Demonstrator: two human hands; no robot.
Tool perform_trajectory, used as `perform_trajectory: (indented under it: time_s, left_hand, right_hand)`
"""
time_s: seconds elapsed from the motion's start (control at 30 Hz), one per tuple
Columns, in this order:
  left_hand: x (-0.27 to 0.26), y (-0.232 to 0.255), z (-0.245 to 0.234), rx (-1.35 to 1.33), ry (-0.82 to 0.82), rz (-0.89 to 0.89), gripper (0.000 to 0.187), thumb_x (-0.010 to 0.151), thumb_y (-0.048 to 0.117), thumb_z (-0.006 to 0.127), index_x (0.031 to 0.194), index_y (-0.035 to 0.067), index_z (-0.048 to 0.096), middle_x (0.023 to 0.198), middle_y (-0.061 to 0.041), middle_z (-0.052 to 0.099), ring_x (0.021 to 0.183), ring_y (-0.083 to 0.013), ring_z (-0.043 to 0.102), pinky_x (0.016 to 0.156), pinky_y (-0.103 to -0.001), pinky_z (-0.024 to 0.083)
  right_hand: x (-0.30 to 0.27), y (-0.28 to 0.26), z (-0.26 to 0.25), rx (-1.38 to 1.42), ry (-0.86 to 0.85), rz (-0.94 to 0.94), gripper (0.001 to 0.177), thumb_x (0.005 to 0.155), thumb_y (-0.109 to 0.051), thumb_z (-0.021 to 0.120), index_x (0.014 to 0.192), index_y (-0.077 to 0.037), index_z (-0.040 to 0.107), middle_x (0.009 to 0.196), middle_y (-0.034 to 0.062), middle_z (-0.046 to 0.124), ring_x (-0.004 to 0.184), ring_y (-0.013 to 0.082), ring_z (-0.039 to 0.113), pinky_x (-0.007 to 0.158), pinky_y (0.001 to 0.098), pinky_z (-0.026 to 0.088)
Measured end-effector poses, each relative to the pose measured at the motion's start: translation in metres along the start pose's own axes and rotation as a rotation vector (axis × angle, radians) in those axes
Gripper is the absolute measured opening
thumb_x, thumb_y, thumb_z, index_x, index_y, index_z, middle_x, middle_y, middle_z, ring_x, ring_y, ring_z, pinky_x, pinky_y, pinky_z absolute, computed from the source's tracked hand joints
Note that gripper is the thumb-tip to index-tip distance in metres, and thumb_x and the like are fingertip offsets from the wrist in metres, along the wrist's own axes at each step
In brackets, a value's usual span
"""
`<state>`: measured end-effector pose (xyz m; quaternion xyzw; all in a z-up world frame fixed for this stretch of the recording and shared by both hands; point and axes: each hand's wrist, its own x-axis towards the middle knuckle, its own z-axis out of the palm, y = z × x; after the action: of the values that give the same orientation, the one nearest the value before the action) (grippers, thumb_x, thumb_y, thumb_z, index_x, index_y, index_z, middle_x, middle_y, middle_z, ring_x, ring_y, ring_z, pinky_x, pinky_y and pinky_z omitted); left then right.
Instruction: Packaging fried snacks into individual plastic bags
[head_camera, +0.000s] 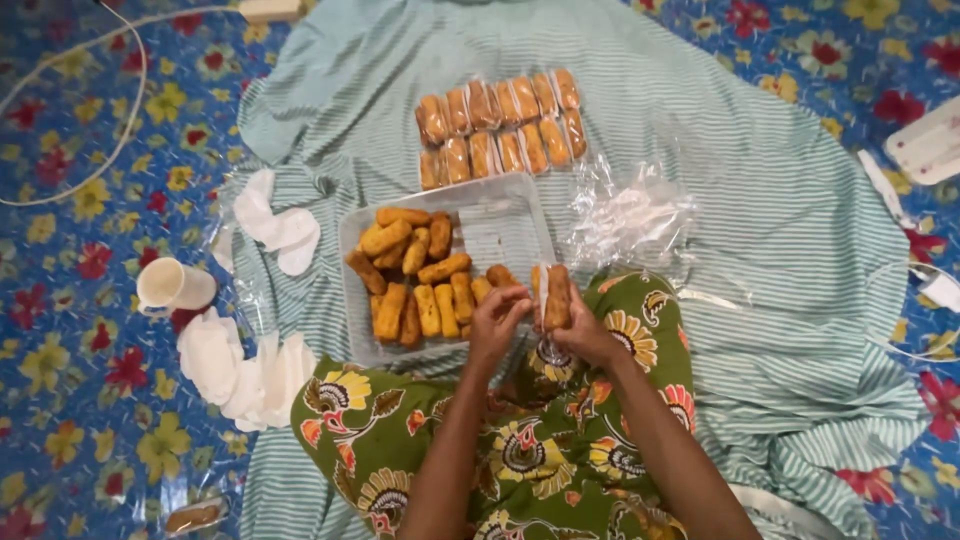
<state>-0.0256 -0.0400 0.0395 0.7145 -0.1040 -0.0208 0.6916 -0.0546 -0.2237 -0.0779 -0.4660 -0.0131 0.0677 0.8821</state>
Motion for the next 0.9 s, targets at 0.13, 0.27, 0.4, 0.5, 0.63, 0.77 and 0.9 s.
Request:
perform_trajectory:
  time_s: [0.13, 0.27, 0.4, 0.5, 0.63, 0.77, 0.9]
  left_hand:
    - [0.001, 0.006, 0.005, -0.153, 0.014, -0.157, 0.030, 0.087, 0.008, 0.083, 0.116, 0.004, 0.075, 0.098, -0.007, 0.074, 0.089, -0.0115, 0.069, 0.082, -0.028, 0.060]
    - [0.003, -0.015, 0.004, -0.166, 0.039, -0.195, 0.033, 0.084, 0.006, 0.085, 0.116, 0.003, 0.074, 0.097, -0.009, 0.074, 0.090, -0.0145, 0.069, 0.085, -0.033, 0.059]
    - [0.009, -0.022, 0.004, -0.228, 0.100, -0.189, 0.041, 0.082, 0.003, 0.086, 0.120, 0.005, 0.070, 0.089, -0.007, 0.069, 0.080, -0.0133, 0.067, 0.074, -0.030, 0.061]
    - [0.012, -0.007, 0.002, -0.242, 0.104, -0.184, 0.041, 0.086, 0.003, 0.083, 0.124, 0.004, 0.069, 0.091, -0.008, 0.068, 0.082, -0.0139, 0.066, 0.076, -0.032, 0.060]
    - [0.008, 0.022, 0.002, -0.216, 0.115, -0.198, 0.037, 0.088, 0.007, 0.082, 0.123, 0.003, 0.071, 0.095, -0.007, 0.070, 0.086, -0.0121, 0.065, 0.080, -0.031, 0.058]
    - [0.010, 0.011, -0.004, -0.218, 0.103, -0.244, 0.027, 0.091, 0.011, 0.080, 0.117, 0.006, 0.074, 0.094, -0.007, 0.073, 0.086, -0.0111, 0.065, 0.081, -0.030, 0.058]
    - [0.011, -0.004, -0.006, -0.258, 0.116, -0.259, 0.015, 0.094, 0.014, 0.077, 0.107, 0.007, 0.075, 0.095, -0.007, 0.073, 0.089, -0.0118, 0.066, 0.085, -0.030, 0.055]
  right_hand:
    - [-0.003, -0.003, 0.003, -0.025, -0.036, 0.019, 0.123, 0.061, 0.022, 0.072, 0.161, -0.023, 0.017, 0.128, 0.0190, 0.062, 0.097, 0.0278, 0.070, 0.077, 0.0416, 0.064]
    - [-0.007, 0.003, 0.003, -0.014, -0.087, 0.070, 0.126, 0.061, 0.023, 0.071, 0.163, -0.025, 0.013, 0.127, 0.0189, 0.062, 0.096, 0.0274, 0.070, 0.075, 0.0392, 0.064]
    - [-0.008, -0.017, 0.015, -0.038, -0.162, 0.136, 0.129, 0.066, 0.021, 0.074, 0.163, -0.024, 0.001, 0.128, 0.0221, 0.059, 0.094, 0.0303, 0.069, 0.075, 0.0400, 0.064]
    - [-0.011, -0.030, 0.027, -0.081, -0.215, 0.159, 0.128, 0.068, 0.019, 0.073, 0.163, -0.024, -0.001, 0.130, 0.0238, 0.057, 0.097, 0.0312, 0.067, 0.076, 0.0412, 0.064]
    - [-0.009, -0.017, 0.018, 0.037, -0.248, 0.184, 0.127, 0.068, 0.022, 0.071, 0.162, -0.027, 0.000, 0.128, 0.0255, 0.061, 0.099, 0.0371, 0.074, 0.080, 0.0430, 0.065]
    - [-0.007, -0.016, 0.014, 0.031, -0.315, 0.183, 0.127, 0.071, 0.022, 0.071, 0.162, -0.027, -0.004, 0.132, 0.0272, 0.058, 0.102, 0.0387, 0.072, 0.084, 0.0447, 0.064]
    - [-0.009, -0.012, 0.014, 0.082, -0.364, 0.167, 0.125, 0.074, 0.022, 0.070, 0.161, -0.025, -0.006, 0.135, 0.0291, 0.055, 0.104, 0.0401, 0.071, 0.086, 0.0462, 0.063]
